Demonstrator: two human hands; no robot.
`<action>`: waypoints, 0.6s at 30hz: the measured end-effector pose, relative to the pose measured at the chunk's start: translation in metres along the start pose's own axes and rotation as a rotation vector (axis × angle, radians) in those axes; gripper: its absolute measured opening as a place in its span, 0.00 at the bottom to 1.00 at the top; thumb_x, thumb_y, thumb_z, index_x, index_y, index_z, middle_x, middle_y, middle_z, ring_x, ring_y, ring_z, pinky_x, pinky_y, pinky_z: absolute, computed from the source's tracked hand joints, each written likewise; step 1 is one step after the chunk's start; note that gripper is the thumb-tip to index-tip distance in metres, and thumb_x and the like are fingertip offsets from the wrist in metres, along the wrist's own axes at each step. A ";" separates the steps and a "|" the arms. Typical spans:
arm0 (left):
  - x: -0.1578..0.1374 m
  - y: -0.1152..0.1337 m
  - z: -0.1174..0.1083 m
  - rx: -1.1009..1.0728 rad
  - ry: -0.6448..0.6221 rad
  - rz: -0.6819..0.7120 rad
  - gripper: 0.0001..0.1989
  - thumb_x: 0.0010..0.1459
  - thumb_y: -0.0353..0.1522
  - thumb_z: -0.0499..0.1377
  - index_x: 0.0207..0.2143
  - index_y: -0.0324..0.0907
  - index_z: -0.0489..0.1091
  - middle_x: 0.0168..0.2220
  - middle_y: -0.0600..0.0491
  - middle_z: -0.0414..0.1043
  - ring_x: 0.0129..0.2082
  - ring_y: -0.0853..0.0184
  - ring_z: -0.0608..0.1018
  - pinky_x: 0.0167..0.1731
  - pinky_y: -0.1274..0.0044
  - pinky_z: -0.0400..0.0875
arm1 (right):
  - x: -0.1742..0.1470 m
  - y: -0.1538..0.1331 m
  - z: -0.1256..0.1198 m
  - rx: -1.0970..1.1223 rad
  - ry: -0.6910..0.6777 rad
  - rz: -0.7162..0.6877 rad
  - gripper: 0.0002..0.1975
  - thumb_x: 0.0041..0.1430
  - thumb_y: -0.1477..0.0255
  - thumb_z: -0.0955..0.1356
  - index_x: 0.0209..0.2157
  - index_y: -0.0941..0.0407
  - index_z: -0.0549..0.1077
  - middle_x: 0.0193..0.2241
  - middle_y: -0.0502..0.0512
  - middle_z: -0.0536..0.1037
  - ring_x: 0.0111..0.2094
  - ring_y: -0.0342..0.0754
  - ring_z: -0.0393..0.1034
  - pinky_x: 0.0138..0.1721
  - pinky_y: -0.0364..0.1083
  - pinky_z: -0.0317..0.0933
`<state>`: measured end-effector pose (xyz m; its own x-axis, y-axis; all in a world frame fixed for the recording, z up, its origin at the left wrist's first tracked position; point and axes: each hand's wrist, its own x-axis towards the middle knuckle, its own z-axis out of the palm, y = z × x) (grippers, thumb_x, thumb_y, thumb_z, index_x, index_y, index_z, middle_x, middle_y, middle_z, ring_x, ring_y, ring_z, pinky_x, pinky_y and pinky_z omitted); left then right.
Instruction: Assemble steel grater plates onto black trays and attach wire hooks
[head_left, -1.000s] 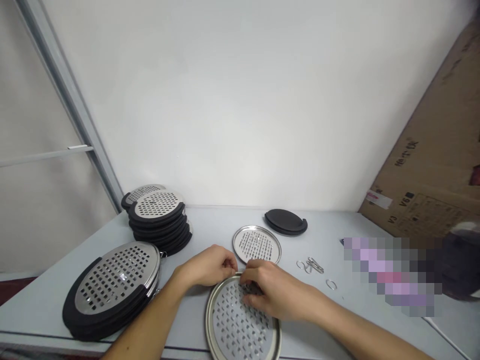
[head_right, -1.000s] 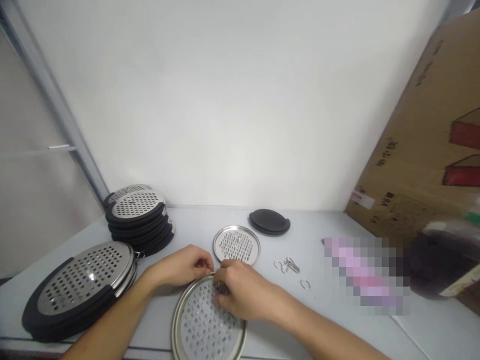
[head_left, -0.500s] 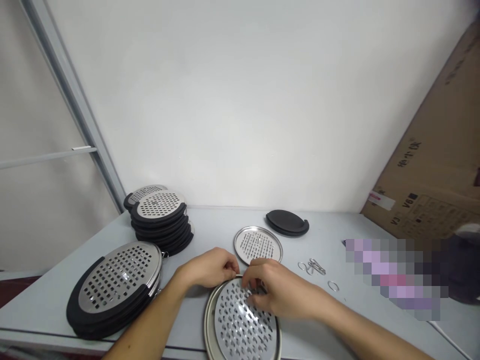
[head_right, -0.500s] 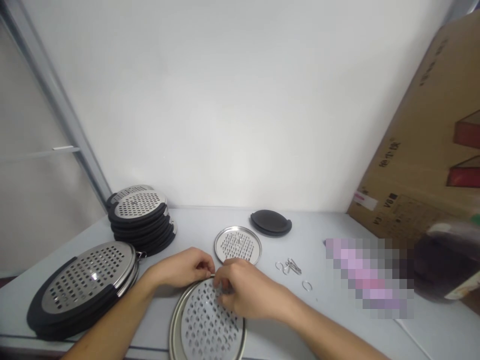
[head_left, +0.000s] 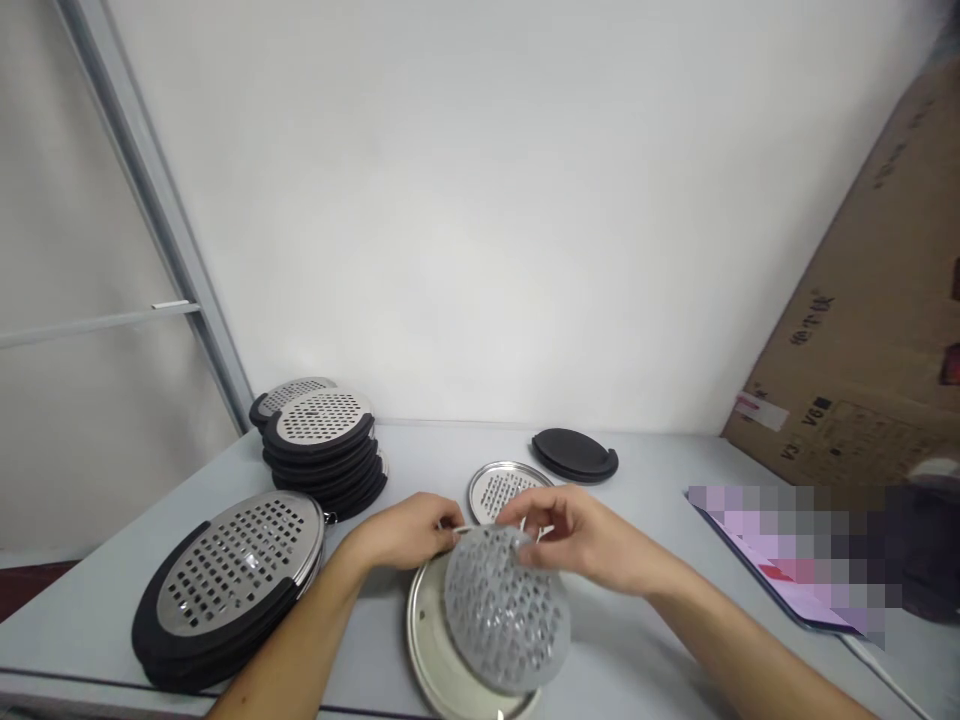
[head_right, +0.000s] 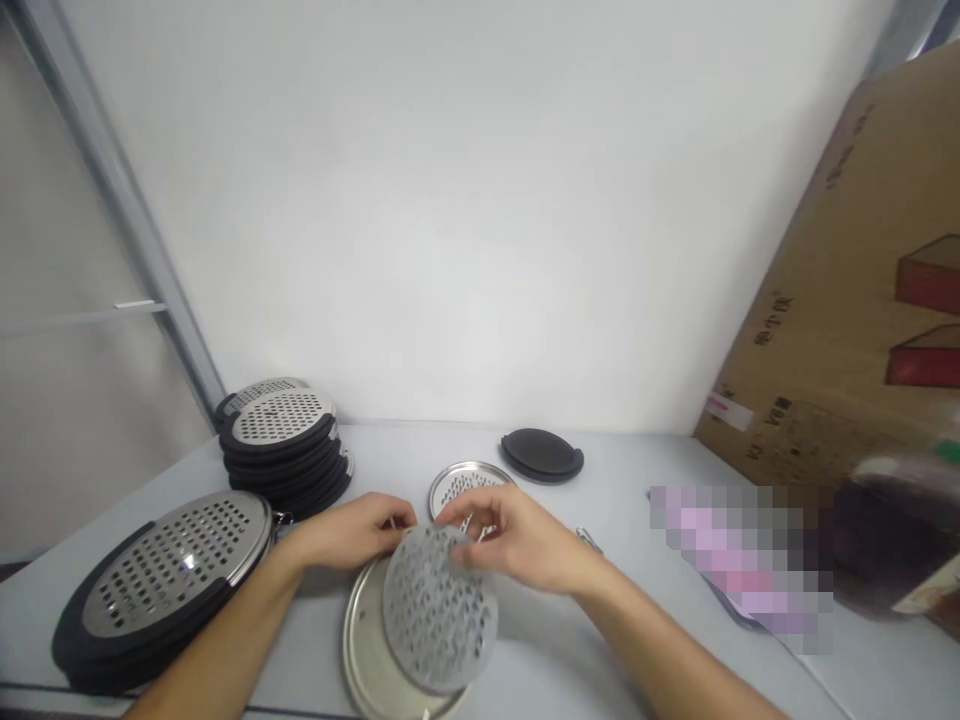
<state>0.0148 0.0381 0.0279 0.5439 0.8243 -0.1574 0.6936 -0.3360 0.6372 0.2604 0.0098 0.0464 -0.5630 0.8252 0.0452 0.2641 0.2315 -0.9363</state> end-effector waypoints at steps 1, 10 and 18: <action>0.000 -0.002 -0.002 -0.005 0.082 -0.028 0.12 0.57 0.35 0.53 0.35 0.39 0.73 0.34 0.51 0.75 0.34 0.65 0.73 0.33 0.78 0.65 | 0.001 0.000 -0.009 0.090 0.035 0.016 0.16 0.49 0.72 0.72 0.42 0.57 0.76 0.32 0.51 0.76 0.32 0.44 0.70 0.34 0.43 0.64; 0.045 -0.004 -0.005 -1.061 0.707 -0.285 0.21 0.58 0.27 0.55 0.54 0.40 0.59 0.36 0.48 0.72 0.28 0.70 0.75 0.30 0.76 0.73 | 0.013 0.026 -0.072 0.702 0.453 0.172 0.18 0.53 0.78 0.71 0.47 0.57 0.72 0.39 0.57 0.79 0.33 0.46 0.74 0.34 0.43 0.70; 0.082 -0.033 0.009 -1.209 0.851 -0.329 0.17 0.58 0.24 0.56 0.50 0.36 0.61 0.45 0.42 0.70 0.37 0.68 0.76 0.42 0.74 0.73 | 0.031 0.044 -0.052 0.872 0.519 0.298 0.06 0.57 0.80 0.67 0.39 0.62 0.73 0.32 0.58 0.79 0.32 0.46 0.75 0.34 0.43 0.72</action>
<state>0.0405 0.1129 -0.0126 -0.2746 0.9380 -0.2117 -0.2971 0.1266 0.9464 0.2953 0.0721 0.0248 -0.1099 0.9546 -0.2769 -0.4338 -0.2968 -0.8507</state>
